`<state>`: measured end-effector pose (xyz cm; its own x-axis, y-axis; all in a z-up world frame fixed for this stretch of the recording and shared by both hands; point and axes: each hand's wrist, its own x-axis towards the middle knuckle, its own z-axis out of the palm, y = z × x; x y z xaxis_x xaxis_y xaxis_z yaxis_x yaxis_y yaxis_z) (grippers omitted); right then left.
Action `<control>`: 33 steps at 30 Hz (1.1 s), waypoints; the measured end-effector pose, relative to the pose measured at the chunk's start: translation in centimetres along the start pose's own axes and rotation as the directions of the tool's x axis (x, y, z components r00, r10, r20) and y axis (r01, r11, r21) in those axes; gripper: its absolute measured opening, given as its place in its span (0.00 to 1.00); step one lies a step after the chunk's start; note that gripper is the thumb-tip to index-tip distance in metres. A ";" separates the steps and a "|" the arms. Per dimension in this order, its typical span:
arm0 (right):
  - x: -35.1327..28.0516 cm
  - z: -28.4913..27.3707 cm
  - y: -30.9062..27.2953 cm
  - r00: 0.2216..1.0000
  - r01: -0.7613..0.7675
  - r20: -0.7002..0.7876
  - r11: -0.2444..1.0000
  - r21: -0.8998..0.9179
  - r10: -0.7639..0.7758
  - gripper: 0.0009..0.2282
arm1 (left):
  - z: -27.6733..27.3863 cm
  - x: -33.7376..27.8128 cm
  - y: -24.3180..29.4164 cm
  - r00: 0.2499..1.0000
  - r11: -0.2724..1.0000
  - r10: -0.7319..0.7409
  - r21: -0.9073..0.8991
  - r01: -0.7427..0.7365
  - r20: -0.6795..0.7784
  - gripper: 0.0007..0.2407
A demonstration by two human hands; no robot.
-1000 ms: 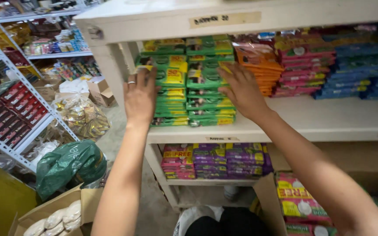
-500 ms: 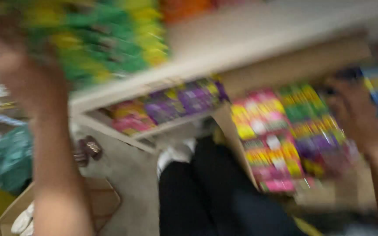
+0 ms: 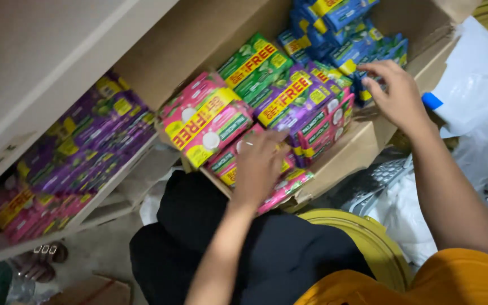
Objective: Organizing and stocking bars of soap and shampoo packets on retail shelves.
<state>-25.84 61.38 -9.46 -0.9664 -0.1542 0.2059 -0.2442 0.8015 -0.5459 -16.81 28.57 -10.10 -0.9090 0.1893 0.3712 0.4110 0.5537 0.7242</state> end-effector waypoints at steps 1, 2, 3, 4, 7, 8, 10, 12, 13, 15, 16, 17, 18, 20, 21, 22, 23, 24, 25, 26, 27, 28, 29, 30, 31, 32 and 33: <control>0.8 0.1 1.2 1.000 -0.008 -0.003 1.000 -0.002 0.008 0.12 | 0.9 -0.1 0.2 1.000 1.000 0.003 -0.004 -0.003 0.007 0.14; 1.6 0.3 2.3 1.000 -0.014 0.017 0.999 -0.035 0.015 0.12 | 1.6 -0.4 0.3 0.999 1.000 0.017 -0.010 -0.016 0.035 0.14; 2.5 0.6 3.4 0.999 -0.020 0.036 0.997 -0.068 0.023 0.12 | 2.3 -0.6 0.5 0.998 0.999 0.030 -0.018 -0.029 0.063 0.15; 3.6 1.6 4.9 0.999 -0.023 0.038 0.998 -0.064 0.026 0.12 | 2.8 -1.0 -0.1 0.997 1.000 0.027 -0.016 -0.026 0.068 0.15; 6.9 5.5 8.4 0.994 0.098 0.044 0.994 -0.040 -0.097 0.09 | 3.3 -2.0 -1.4 1.000 1.000 -0.020 -0.014 0.020 0.018 0.11; 8.1 6.9 9.0 0.983 0.055 0.177 0.998 -0.007 -0.053 0.11 | 3.1 -2.1 -1.8 0.997 0.996 -0.069 -0.051 0.070 0.025 0.11; 10.3 9.1 9.2 0.952 0.006 0.305 1.000 0.025 -0.013 0.13 | 2.9 -2.2 -2.1 0.993 0.990 -0.115 -0.083 0.118 0.038 0.10; 12.6 10.7 8.4 0.813 0.056 0.578 0.980 -0.189 0.065 0.12 | 2.8 -2.2 -2.3 0.980 0.955 -0.197 -0.220 0.198 0.026 0.09; 13.2 11.8 9.7 0.817 0.054 0.573 0.981 -0.188 0.065 0.12 | 2.7 -2.1 -2.2 0.981 0.957 -0.192 -0.217 0.193 0.028 0.09; 14.6 13.8 12.3 0.837 0.159 0.539 0.899 -0.409 0.097 0.12 | 2.5 -1.7 -2.0 0.976 0.946 -0.216 -0.238 0.218 0.034 0.08; 14.5 14.5 13.2 0.839 0.157 0.535 0.898 -0.410 0.098 0.12 | 2.5 -1.6 -2.0 0.977 0.947 -0.212 -0.238 0.214 0.034 0.08; 14.4 15.2 14.2 0.850 0.155 0.516 0.889 -0.432 0.103 0.12 | 2.6 -1.6 -2.1 0.978 0.948 -0.206 -0.241 0.208 0.031 0.08; 14.2 15.9 15.1 0.859 0.154 0.500 0.879 -0.452 0.106 0.11 | 2.6 -1.7 -2.2 0.979 0.948 -0.203 -0.243 0.204 0.028 0.08; 13.2 16.4 13.8 0.892 0.146 0.441 0.858 -0.493 0.102 0.11 | 2.7 -1.6 -2.4 0.975 0.945 -0.218 -0.243 0.220 0.034 0.08; 12.6 16.8 13.2 0.920 0.134 0.381 0.836 -0.532 0.095 0.10 | 2.8 -1.6 -2.6 0.972 0.941 -0.234 -0.243 0.236 0.040 0.08; 12.7 16.2 12.7 0.918 0.136 0.385 0.837 -0.531 0.094 0.10 | 2.7 -1.6 -2.5 0.970 0.940 -0.238 -0.243 0.241 0.040 0.08; 12.8 15.7 12.2 0.891 0.174 0.440 0.806 -0.565 0.116 0.13 | 2.7 -1.7 -2.5 0.969 0.936 -0.242 -0.252 0.245 0.044 0.08; 12.8 15.0 11.8 0.860 0.213 0.490 0.773 -0.598 0.142 0.16 | 2.7 -1.7 -2.4 0.969 0.932 -0.244 -0.263 0.248 0.049 0.08; 12.7 14.9 11.9 0.858 0.213 0.493 0.773 -0.597 0.143 0.16 | 2.7 -1.8 -2.3 0.968 0.931 -0.247 -0.264 0.251 0.050 0.08; 13.0 14.7 12.1 0.882 0.173 0.458 0.827 -0.534 0.111 0.18 | 2.7 -1.7 -2.4 0.968 0.930 -0.248 -0.271 0.249 0.040 0.08; 13.2 14.5 12.1 0.904 0.136 0.420 0.875 -0.465 0.082 0.19 | 2.6 -1.6 -2.4 0.968 0.928 -0.249 -0.278 0.247 0.030 0.08; 13.1 14.6 12.8 0.904 0.142 0.420 0.874 -0.466 0.077 0.19 | 2.6 -1.6 -2.4 0.968 0.928 -0.249 -0.279 0.246 0.023 0.08; 13.0 14.8 13.4 0.904 0.158 0.422 0.869 -0.468 0.063 0.18 | 2.6 -1.6 -2.5 0.966 0.923 -0.258 -0.288 0.255 0.026 0.08; 12.9 15.1 13.9 0.902 0.179 0.429 0.865 -0.469 0.046 0.17 | 2.6 -1.8 -2.5 0.962 0.916 -0.272 -0.298 0.268 0.028 0.08; 12.7 14.7 13.1 0.900 0.188 0.433 0.863 -0.468 0.039 0.17 | 2.5 -1.9 -2.6 0.961 0.916 -0.277 -0.298 0.270 0.019 0.08; 12.4 14.1 12.4 0.905 0.170 0.424 0.887 -0.430 0.032 0.16 | 2.5 -1.9 -2.6 0.965 0.920 -0.262 -0.300 0.253 0.011 0.08; 12.2 13.5 11.7 0.910 0.152 0.414 0.908 -0.391 0.026 0.16 | 2.5 -2.0 -2.6 0.969 0.924 -0.247 -0.301 0.237 0.003 0.07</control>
<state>-41.54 61.05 -24.31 -0.9191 -0.3587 -0.1632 -0.3369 0.9300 -0.1467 -16.23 28.80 -14.21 -0.9827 0.0491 0.1785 0.1849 0.3121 0.9319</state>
